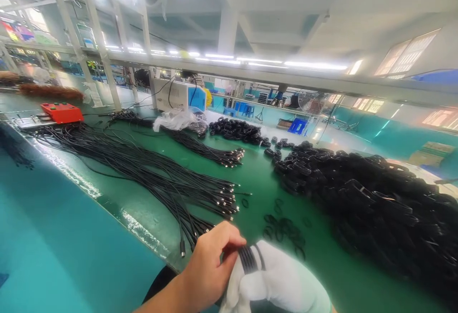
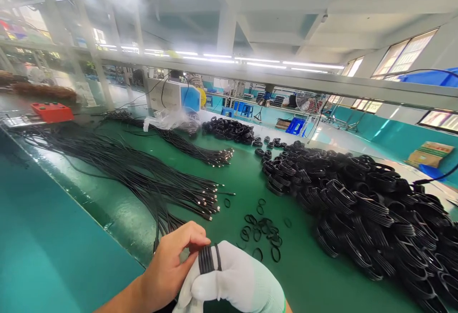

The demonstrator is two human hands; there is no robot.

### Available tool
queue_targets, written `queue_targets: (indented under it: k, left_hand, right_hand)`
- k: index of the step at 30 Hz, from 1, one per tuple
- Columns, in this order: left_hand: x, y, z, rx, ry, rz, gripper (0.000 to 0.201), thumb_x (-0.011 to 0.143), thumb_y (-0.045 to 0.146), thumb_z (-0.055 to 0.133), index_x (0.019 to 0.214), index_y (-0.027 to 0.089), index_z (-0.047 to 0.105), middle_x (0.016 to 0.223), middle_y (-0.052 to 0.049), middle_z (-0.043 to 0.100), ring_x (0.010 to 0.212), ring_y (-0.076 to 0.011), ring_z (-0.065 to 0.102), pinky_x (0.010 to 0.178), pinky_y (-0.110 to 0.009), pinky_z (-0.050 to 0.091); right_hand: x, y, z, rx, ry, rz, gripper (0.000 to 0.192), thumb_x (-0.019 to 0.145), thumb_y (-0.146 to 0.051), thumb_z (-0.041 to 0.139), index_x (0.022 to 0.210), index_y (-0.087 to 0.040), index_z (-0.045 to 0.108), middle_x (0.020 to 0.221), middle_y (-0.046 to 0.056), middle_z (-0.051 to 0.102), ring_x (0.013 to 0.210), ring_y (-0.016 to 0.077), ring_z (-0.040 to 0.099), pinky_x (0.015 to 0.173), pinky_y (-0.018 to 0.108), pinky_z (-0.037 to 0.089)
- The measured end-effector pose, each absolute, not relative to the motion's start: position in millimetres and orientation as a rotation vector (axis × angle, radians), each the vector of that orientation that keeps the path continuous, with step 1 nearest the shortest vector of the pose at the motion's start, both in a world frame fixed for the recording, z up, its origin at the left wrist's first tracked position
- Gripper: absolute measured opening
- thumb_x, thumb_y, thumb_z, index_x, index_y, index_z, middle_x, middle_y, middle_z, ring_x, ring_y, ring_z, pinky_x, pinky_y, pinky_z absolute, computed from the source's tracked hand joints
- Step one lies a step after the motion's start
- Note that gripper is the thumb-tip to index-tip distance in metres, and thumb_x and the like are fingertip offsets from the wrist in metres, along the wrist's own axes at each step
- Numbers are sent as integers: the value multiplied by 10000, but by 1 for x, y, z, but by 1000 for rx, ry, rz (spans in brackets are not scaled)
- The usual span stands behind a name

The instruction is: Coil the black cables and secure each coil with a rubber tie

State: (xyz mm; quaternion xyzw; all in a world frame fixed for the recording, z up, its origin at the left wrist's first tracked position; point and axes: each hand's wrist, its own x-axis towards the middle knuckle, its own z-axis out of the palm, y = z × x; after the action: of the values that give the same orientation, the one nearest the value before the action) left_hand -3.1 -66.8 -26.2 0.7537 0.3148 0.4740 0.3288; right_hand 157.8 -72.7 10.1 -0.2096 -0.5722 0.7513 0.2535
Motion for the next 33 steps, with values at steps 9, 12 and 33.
queue_targets:
  k: [9, 12, 33]
  left_hand:
    - [1, -65, -17, 2140, 697, 1289, 206, 846, 82, 414, 934, 194, 564, 827, -40, 602, 761, -131, 574, 686, -227, 466]
    - [-3, -60, -7, 2229, 663, 1044, 298, 846, 82, 398, 1082, 193, 542, 902, -56, 593, 811, -136, 569, 725, -228, 471]
    - [-21, -42, 23, 2381, 537, 962, 284, 835, 49, 392, 1010, 156, 587, 941, -66, 587, 859, -142, 551, 780, -233, 455]
  right_hand:
    - [165, -75, 8, -615, -1565, 1964, 315, 710, -413, 669, 777, -107, 701, 692, 55, 644, 681, 166, 580, 699, 292, 464]
    - [165, -74, 6, -575, -1597, 2007, 343, 717, -440, 651, 745, -101, 702, 629, 51, 625, 616, 153, 560, 633, 278, 459]
    - [178, -90, 53, -1045, -1506, 1468, 595, 698, -470, 674, 1219, -216, 537, 1188, 119, 563, 1103, 330, 492, 912, 466, 405]
